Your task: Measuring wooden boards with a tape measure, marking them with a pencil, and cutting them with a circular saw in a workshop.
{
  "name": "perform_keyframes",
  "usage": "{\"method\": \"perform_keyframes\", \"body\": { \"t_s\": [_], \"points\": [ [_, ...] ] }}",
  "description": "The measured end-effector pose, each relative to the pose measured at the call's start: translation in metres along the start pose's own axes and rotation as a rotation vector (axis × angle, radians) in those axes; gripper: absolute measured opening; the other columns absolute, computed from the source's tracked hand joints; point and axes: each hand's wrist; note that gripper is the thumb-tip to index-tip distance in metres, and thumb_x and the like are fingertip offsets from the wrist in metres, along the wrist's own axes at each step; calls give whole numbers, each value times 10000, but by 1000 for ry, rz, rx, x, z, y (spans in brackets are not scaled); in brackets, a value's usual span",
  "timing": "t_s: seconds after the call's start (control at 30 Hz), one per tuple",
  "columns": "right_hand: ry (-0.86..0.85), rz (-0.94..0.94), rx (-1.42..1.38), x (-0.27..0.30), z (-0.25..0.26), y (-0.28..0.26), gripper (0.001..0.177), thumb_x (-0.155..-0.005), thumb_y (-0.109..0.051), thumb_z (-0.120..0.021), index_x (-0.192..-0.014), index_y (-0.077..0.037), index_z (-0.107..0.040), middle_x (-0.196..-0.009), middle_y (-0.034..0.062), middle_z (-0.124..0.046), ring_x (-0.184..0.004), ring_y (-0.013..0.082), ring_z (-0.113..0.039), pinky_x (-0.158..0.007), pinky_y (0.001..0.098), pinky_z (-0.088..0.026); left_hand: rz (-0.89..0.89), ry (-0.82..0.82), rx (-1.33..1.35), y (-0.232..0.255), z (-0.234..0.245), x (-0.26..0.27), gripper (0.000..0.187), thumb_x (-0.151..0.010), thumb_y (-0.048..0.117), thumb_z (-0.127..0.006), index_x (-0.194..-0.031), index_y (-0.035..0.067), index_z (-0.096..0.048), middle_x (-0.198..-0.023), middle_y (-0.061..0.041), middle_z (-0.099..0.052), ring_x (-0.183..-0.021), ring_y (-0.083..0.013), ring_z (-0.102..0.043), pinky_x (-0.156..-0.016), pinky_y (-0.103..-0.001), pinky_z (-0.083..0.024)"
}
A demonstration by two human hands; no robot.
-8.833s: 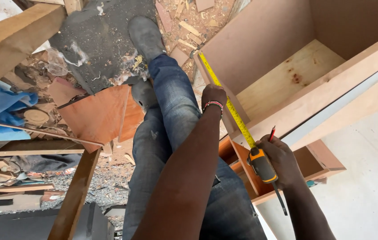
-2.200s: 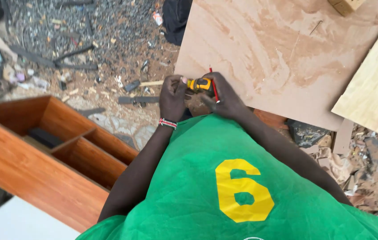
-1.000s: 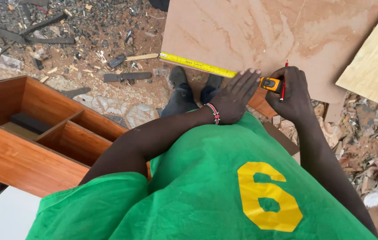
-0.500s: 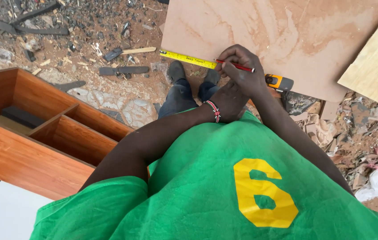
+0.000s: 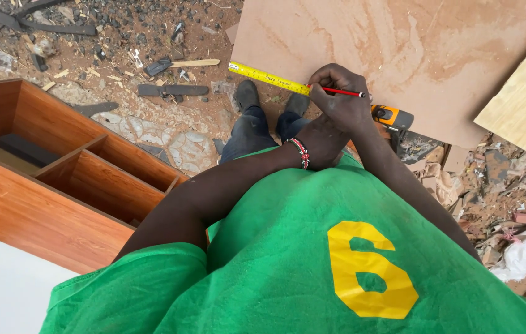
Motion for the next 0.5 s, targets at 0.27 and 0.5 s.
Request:
{"method": "perform_keyframes", "body": {
  "t_s": [0.27,0.5],
  "points": [
    [18,102,-213,2,-2,7,178,-1089,103,-749,-1201,10,-852,-915,190,-746,-859,233,-764,-750,403,-615,34,-134,27,2,4,-4,778,-1109,324,-730,-1765,2,-463,-1768,-267,-590,-1699,-488,-481,-1467,-684,-175],
    [61,123,-206,1,-6,12,189,-1110,105,-743,-1208,-2,-863,-926,203,-763,-865,280,-786,-750,415,-620,4,-68,12,-5,-41,-1,805,-1073,327,-769,-1742,-27,-493,-1739,-290,-597,-1662,-517,-500,-1449,-705,-195]
  ]
}}
Point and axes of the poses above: each hand's wrist, its own x-axis away from the middle knuckle, its own z-axis out of the back of the hand, y = z × x
